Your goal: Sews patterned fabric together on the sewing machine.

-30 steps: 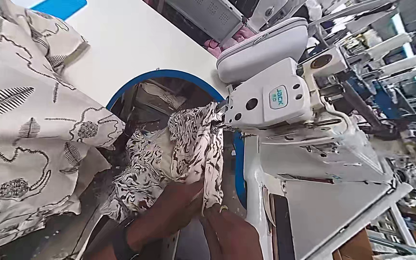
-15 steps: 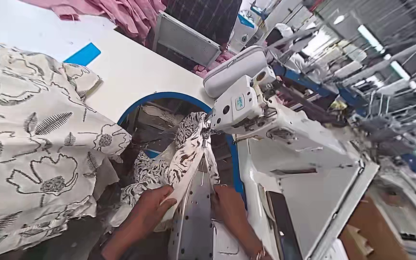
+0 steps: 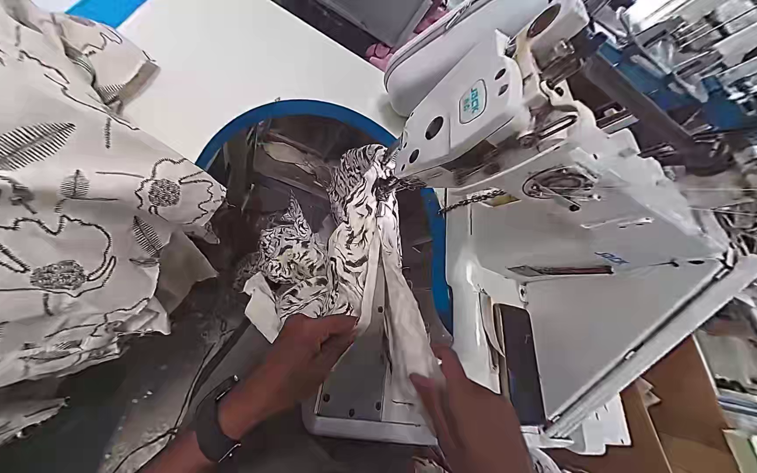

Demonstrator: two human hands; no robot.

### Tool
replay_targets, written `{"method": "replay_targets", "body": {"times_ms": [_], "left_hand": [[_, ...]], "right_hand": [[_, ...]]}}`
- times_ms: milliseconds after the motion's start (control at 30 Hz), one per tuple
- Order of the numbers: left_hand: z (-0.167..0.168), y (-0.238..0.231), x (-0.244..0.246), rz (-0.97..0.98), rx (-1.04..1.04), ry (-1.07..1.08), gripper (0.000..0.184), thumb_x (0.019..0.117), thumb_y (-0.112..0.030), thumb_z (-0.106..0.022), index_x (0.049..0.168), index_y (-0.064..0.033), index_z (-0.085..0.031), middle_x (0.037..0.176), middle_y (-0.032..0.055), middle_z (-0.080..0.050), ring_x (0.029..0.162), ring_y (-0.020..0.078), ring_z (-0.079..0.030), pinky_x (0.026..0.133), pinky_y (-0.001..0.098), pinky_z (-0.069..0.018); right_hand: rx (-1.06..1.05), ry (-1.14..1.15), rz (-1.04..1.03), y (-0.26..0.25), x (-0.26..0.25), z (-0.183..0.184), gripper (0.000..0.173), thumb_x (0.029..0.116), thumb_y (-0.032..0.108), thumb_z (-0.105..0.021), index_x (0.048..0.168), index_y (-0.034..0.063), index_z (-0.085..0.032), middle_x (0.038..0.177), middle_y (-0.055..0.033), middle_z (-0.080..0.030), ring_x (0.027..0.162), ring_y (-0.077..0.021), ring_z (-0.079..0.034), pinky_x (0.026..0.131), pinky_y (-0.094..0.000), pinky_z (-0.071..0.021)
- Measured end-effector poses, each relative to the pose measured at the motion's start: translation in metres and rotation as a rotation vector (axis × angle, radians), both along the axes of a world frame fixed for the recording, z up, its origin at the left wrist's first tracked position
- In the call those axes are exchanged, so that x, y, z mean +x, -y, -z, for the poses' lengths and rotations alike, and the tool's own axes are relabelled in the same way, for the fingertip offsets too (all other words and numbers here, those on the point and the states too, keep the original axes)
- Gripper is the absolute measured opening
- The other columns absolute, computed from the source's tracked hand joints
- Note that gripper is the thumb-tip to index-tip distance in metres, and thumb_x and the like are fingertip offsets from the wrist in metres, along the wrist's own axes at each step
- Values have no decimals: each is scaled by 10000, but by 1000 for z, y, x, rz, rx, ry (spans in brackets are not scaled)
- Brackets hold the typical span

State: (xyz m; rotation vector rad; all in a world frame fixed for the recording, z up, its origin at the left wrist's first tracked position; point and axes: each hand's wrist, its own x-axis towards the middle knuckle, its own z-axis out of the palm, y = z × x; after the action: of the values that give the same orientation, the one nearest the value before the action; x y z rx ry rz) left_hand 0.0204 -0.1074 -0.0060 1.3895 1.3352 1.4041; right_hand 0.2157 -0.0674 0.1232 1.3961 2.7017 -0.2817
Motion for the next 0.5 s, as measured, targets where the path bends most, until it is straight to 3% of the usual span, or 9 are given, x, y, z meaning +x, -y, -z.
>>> {"method": "replay_targets", "body": {"times_ms": [67,133,167,233,300,367,433,500], "left_hand": [[-1,-7,2,-11,27,-24,245,1021,-169,-554,991,-22,-748,653,19,-630,536,30,-530,528,199,-446],[1,-13,7,-66,27,-80,192,922,-105,-533,805,-42,-671,570,28,-546,493,86,-506,483,265,-405],[1,-19,5,-87,15,-83,191,896,-95,-521,766,-47,-652,553,31,-528,483,103,-503,475,287,-398],[4,-32,1,-108,7,-2,234,948,-135,-511,806,-61,-682,550,1,-518,469,64,-478,463,250,-394],[7,-41,1,-108,-4,97,272,1005,-178,-521,935,-56,-753,580,-18,-564,479,26,-474,474,212,-405],[5,-53,-4,-105,-22,92,289,1023,-199,-514,998,-52,-761,584,-8,-559,482,48,-464,479,233,-396],[-2,-57,-7,-116,-13,-13,290,1016,-193,-496,951,-50,-740,552,10,-522,456,96,-465,451,273,-392],[-6,-52,-4,-186,69,-161,248,959,-173,-510,802,-72,-674,522,22,-509,430,134,-488,410,298,-387]], "right_hand": [[169,3,-122,5,-30,-2,143,914,84,-628,920,-13,-733,652,-125,-669,538,-296,-674,451,-444,-523],[321,-1,-307,6,-57,21,95,814,64,-618,786,71,-708,594,-58,-617,494,-214,-625,419,-329,-452],[342,5,-334,0,-64,26,100,812,77,-629,783,97,-722,621,-50,-636,536,-212,-639,455,-321,-461],[279,62,-288,-14,-68,20,105,837,80,-666,842,110,-766,755,-77,-720,698,-243,-699,579,-348,-528],[253,93,-207,-17,-67,16,104,836,49,-676,861,72,-773,732,-112,-698,636,-250,-705,503,-348,-541],[314,102,-168,-16,-70,15,120,859,39,-654,878,37,-773,649,-104,-657,517,-226,-646,427,-322,-481],[389,120,-172,-15,-75,17,170,879,38,-633,948,6,-785,629,-86,-659,490,-194,-621,427,-292,-461],[441,134,-180,-16,-78,22,224,879,32,-618,1019,-23,-783,624,-76,-654,479,-181,-604,432,-278,-451]]}}
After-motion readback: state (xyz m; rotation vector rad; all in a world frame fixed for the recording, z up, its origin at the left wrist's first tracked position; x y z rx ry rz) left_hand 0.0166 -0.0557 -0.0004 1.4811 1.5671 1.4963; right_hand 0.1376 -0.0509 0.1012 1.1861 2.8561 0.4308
